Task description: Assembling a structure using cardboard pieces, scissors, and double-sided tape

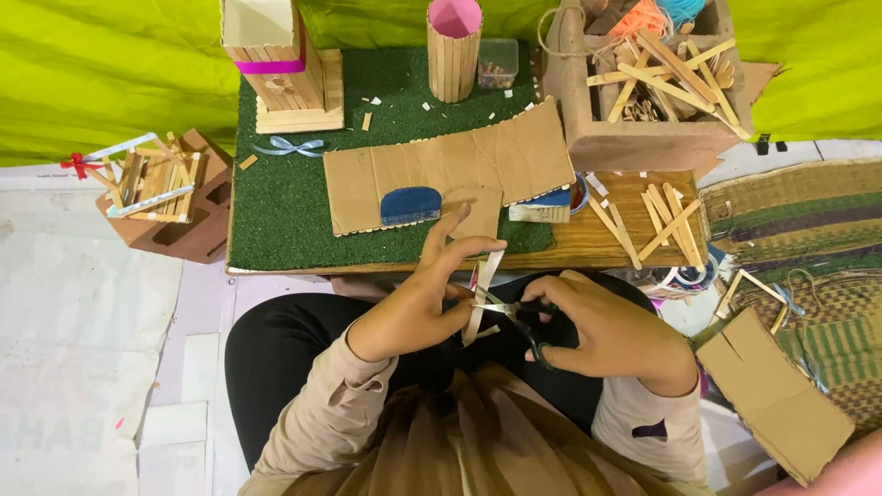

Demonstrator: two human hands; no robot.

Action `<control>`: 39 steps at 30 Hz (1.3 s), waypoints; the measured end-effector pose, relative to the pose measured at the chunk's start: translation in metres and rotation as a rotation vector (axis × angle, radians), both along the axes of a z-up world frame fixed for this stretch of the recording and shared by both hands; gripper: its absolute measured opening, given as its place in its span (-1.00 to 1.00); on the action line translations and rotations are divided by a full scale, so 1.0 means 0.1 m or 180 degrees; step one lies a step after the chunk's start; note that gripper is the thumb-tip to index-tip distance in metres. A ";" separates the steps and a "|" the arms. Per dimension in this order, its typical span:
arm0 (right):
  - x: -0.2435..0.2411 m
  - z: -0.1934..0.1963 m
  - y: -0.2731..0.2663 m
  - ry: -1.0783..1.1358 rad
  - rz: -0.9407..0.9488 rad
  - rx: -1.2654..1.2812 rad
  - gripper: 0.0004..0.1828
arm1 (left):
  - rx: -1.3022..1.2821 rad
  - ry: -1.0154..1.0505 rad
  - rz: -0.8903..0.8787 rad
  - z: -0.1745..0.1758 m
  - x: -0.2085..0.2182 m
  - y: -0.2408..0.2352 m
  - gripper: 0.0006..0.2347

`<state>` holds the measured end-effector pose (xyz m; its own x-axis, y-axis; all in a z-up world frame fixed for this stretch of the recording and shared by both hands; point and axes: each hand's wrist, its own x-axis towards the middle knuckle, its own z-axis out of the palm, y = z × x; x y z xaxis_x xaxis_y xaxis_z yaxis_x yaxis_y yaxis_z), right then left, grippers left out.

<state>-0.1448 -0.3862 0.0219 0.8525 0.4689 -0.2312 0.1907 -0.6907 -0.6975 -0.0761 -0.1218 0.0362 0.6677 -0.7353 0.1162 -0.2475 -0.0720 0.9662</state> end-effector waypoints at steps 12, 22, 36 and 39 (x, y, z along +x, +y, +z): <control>0.01 -0.08 -0.15 -0.0083 -0.0123 -0.0153 -0.27 | -0.0115 0.0235 -0.0124 -0.06 0.01 0.00 -0.43; 0.04 -0.07 -0.07 -0.0083 0.0108 -0.0060 -0.40 | 0.0082 0.0047 -0.0315 -0.06 0.00 -0.02 -0.44; -0.05 -0.16 -0.02 -0.0524 -0.0079 -0.0477 -0.27 | -0.0063 -0.0063 -0.0324 -0.09 -0.03 -0.03 -0.39; -0.04 -0.12 0.01 -0.0603 -0.0202 -0.0435 -0.18 | -0.0117 -0.0077 -0.0257 -0.03 -0.01 0.03 -0.37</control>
